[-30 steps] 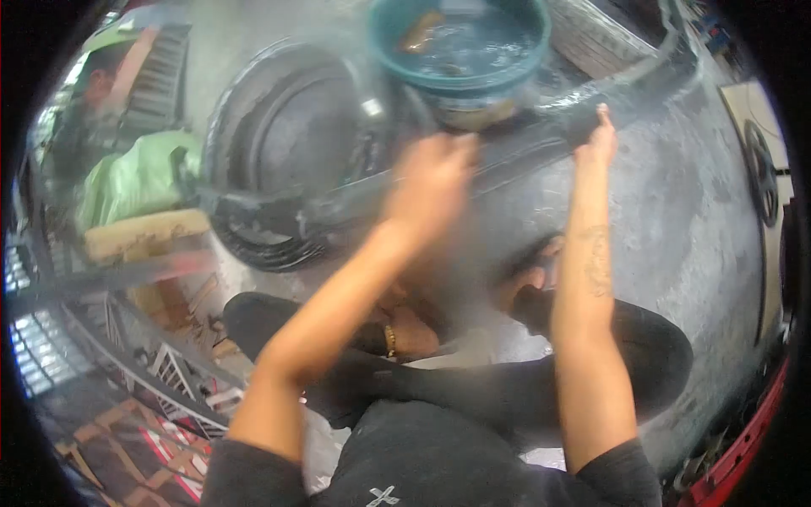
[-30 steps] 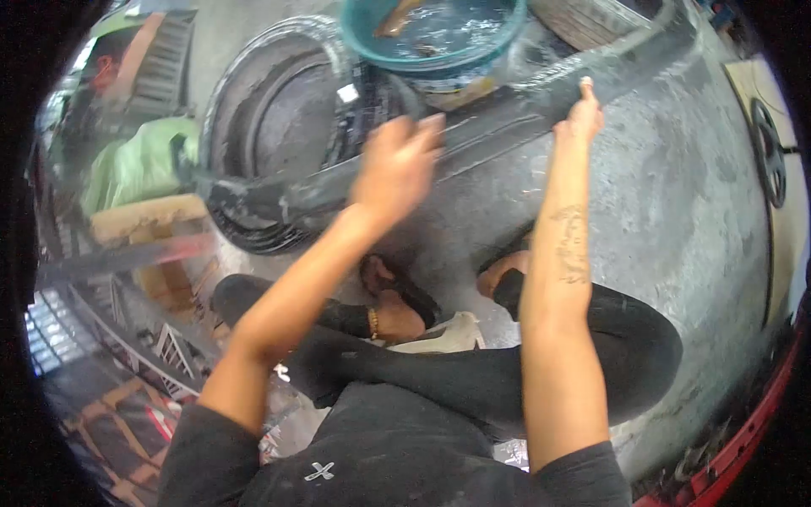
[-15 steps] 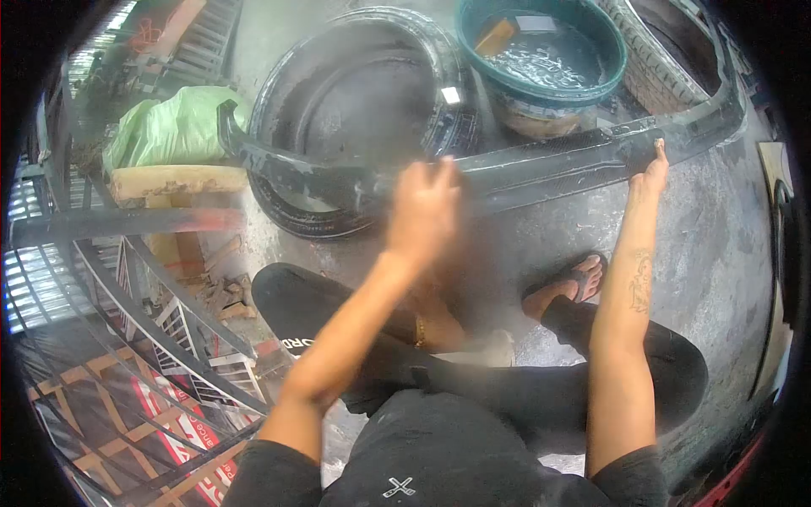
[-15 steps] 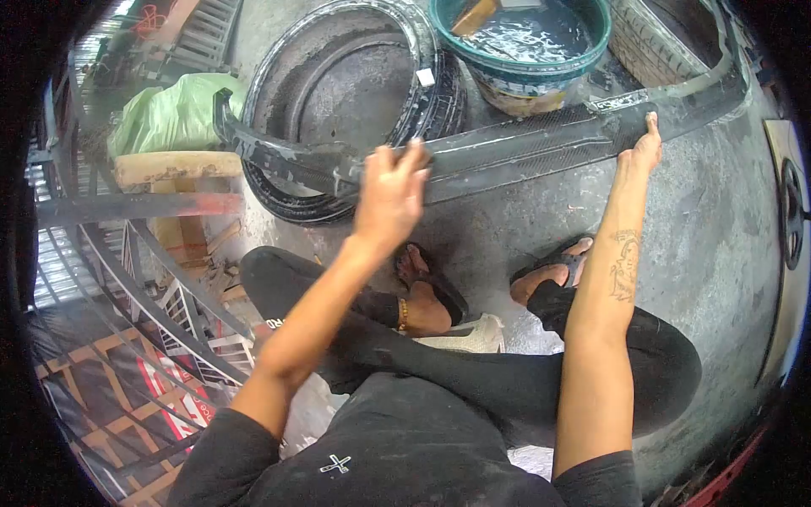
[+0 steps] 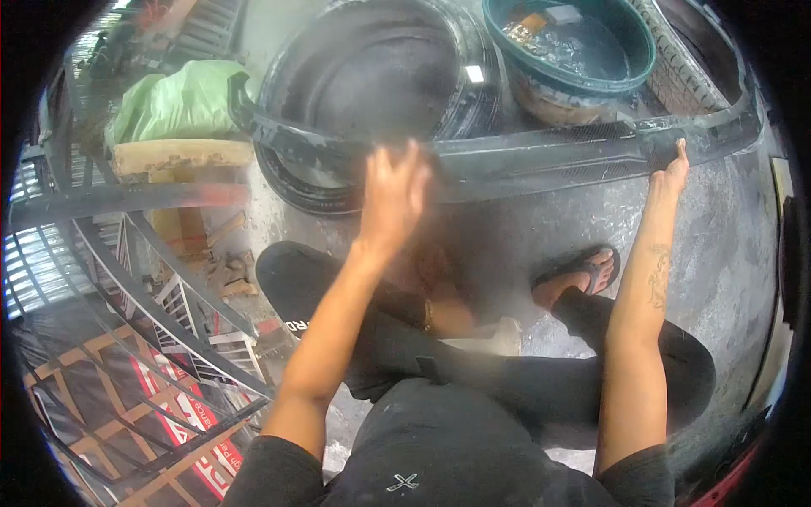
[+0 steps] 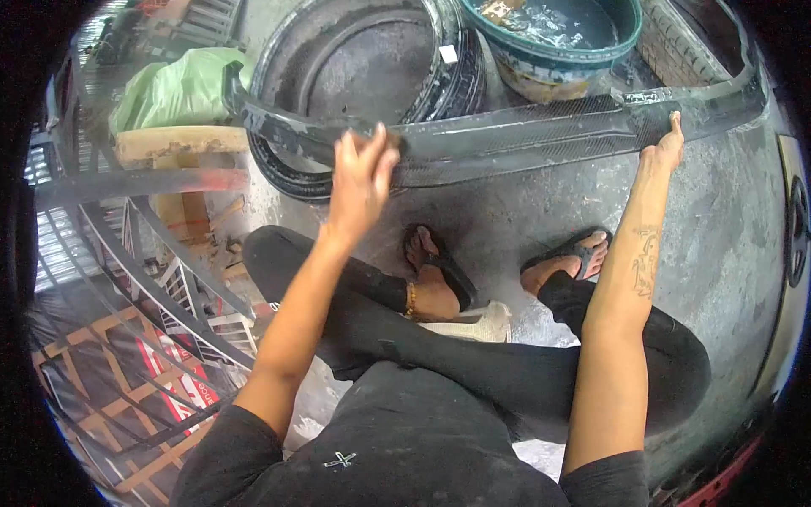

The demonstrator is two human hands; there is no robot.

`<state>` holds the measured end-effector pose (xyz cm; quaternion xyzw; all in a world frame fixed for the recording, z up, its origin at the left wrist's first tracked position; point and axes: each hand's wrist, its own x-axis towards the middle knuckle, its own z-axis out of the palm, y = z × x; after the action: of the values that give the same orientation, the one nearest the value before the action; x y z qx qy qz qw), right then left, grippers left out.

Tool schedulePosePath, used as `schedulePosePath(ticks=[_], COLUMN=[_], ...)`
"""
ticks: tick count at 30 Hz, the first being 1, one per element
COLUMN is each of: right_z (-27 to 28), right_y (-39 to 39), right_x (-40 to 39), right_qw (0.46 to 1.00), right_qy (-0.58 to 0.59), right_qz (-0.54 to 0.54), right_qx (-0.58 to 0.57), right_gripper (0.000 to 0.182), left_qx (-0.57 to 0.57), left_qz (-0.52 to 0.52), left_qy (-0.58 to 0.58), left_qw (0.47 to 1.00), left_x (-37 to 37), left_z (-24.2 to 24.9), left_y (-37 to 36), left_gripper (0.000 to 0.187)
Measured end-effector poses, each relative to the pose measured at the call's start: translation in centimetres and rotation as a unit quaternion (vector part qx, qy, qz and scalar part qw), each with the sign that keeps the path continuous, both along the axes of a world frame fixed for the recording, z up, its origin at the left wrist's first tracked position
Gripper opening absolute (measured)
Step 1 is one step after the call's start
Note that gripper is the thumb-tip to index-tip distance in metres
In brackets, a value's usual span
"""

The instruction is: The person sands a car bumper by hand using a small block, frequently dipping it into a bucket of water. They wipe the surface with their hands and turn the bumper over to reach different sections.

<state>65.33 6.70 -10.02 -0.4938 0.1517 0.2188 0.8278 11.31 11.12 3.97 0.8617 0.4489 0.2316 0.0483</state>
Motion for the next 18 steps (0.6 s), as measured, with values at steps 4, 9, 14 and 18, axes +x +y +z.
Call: schedulePosePath(ticks=[4,9,14,18], right_z=[-2.0,-0.3,-1.7,-0.5], right_y=[0.4,0.5,0.6,0.7], right_x=[1.5,0.5,1.6,1.4], right_qw=[0.999,0.999,1.000,0.999], right_qy=[-0.017,-0.007,-0.005,-0.024], right_qz=[-0.001,-0.008,0.012,0.000], right_qx=[0.037,0.047,0.028,0.048], right_gripper=[0.031,0.030,0.031,0.033], left_qx=[0.022,0.008,0.033,-0.010], left_qz=[0.031,-0.009,0.037,0.005], left_qy=[-0.035,-0.001,0.002,-0.012], left_qw=[0.999,1.000,0.999,1.000], left_x=[1.2,1.4,2.0,2.0], left_z=[-0.8,0.0,-0.5,-0.1], left_y=[4.6,-0.9,3.0,-2.8], left_gripper=[0.042,0.045,0.043,0.045])
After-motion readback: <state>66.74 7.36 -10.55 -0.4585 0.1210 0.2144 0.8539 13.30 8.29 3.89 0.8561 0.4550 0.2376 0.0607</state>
